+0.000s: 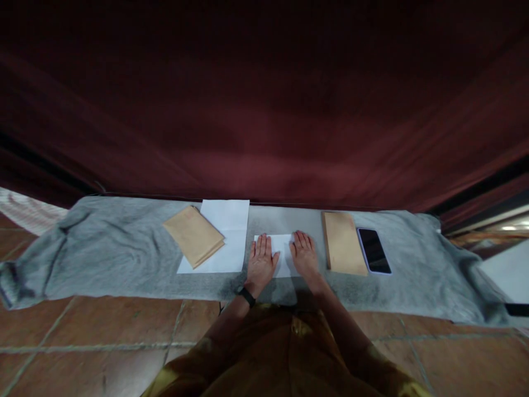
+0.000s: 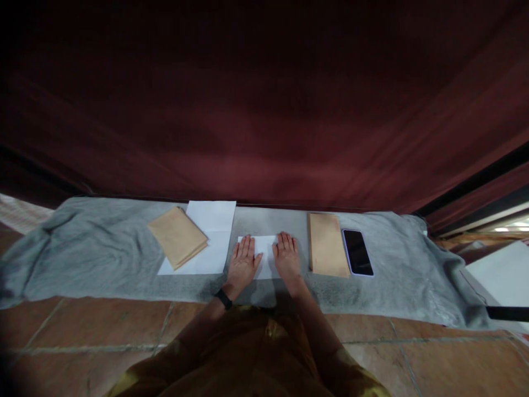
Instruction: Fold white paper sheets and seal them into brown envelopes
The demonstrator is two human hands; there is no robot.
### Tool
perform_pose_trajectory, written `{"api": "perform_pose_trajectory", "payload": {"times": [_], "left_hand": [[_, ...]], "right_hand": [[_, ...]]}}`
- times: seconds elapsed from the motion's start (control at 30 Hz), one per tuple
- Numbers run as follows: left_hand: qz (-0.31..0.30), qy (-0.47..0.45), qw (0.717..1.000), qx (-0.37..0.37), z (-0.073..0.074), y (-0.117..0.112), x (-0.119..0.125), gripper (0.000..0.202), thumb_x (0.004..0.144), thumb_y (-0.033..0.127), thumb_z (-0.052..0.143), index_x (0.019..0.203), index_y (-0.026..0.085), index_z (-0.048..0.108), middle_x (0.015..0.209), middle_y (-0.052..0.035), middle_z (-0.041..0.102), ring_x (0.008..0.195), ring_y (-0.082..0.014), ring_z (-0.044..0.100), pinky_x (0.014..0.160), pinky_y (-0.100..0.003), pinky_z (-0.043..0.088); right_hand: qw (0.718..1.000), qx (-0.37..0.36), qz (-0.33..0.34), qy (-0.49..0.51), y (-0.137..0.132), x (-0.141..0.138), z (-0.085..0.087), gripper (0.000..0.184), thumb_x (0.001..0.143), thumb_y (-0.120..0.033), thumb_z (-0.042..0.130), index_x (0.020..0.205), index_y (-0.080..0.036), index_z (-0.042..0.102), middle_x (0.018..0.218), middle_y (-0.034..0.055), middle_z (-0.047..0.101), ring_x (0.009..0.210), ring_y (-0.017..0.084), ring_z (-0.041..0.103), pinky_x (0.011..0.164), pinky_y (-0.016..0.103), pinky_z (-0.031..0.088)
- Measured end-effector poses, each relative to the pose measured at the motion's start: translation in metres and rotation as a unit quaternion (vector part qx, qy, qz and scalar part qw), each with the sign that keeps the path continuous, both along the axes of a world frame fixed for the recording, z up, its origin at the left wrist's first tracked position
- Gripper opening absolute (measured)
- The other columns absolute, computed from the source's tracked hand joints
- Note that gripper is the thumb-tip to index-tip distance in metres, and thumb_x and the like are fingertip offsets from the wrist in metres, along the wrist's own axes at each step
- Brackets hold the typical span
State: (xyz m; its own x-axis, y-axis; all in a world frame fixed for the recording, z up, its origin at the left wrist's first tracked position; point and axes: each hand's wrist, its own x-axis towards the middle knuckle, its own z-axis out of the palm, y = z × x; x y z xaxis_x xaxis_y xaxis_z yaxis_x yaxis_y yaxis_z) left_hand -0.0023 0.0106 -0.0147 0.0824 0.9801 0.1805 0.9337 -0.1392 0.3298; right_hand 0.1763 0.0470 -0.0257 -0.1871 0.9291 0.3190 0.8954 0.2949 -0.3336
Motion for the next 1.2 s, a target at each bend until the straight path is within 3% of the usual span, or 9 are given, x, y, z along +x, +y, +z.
{"api": "perform_pose_trajectory", "payload": {"times": [0.2,0.4,0.57,0.73,0.97,1.2], "left_hand": [[-0.022,0.025,0.999,-0.002,0.000,0.001,-0.003,0.064,0.104,0.044,0.039,0.157,0.009,0.036,0.163,-0.0188,0.035,0.156,-0.0294,0.026,0.127,-0.054,0.019],[-0.050,0.020,0.999,-0.008,0.006,0.002,-0.009,0.065,0.103,0.046,0.040,0.155,0.006,0.039,0.163,-0.0203,0.035,0.155,-0.0296,0.027,0.128,-0.052,0.020],[-0.066,0.026,0.997,0.005,0.011,-0.001,-0.003,0.061,0.103,0.038,0.040,0.158,0.012,0.035,0.164,-0.0165,0.034,0.156,-0.0286,0.025,0.128,-0.056,0.016],[-0.079,0.038,0.996,-0.018,0.011,-0.007,0.011,0.059,0.101,0.029,0.040,0.158,0.013,0.037,0.165,-0.0139,0.035,0.156,-0.0265,0.025,0.129,-0.053,0.017],[-0.039,0.025,0.999,-0.017,0.010,-0.009,0.005,0.062,0.101,0.037,0.042,0.156,0.009,0.038,0.165,-0.0184,0.032,0.156,-0.0302,0.025,0.127,-0.052,0.022],[-0.010,0.015,1.000,-0.005,0.006,-0.010,-0.001,0.066,0.102,0.043,0.040,0.156,0.005,0.036,0.164,-0.0213,0.032,0.156,-0.0309,0.025,0.127,-0.051,0.023]], "right_hand": [[1.000,0.000,0.004,-0.026,0.028,0.008,0.009,0.041,0.103,-0.023,0.035,0.131,-0.015,0.064,0.123,0.0160,0.067,0.120,0.029,0.055,0.118,0.053,0.028],[0.999,-0.002,-0.006,-0.053,0.029,0.013,0.015,0.038,0.101,-0.019,0.035,0.122,-0.014,0.067,0.114,0.0164,0.069,0.113,0.029,0.057,0.115,0.051,0.032],[1.000,0.001,-0.003,-0.030,0.012,0.003,0.015,0.042,0.102,-0.019,0.034,0.130,-0.009,0.063,0.134,0.0208,0.063,0.129,0.030,0.052,0.117,0.052,0.032],[0.998,0.001,0.068,-0.018,-0.020,-0.011,0.005,0.045,0.103,-0.024,0.037,0.144,-0.017,0.056,0.151,0.0153,0.054,0.143,0.028,0.044,0.117,0.052,0.034],[0.999,0.015,-0.036,-0.028,-0.038,-0.008,-0.004,0.054,0.106,-0.036,0.036,0.153,-0.012,0.046,0.160,0.0214,0.042,0.147,0.031,0.042,0.119,0.054,0.032],[0.998,0.046,-0.040,-0.016,-0.038,-0.006,-0.009,0.055,0.106,-0.038,0.036,0.153,-0.009,0.045,0.159,0.0232,0.041,0.147,0.032,0.041,0.118,0.055,0.034]]}}
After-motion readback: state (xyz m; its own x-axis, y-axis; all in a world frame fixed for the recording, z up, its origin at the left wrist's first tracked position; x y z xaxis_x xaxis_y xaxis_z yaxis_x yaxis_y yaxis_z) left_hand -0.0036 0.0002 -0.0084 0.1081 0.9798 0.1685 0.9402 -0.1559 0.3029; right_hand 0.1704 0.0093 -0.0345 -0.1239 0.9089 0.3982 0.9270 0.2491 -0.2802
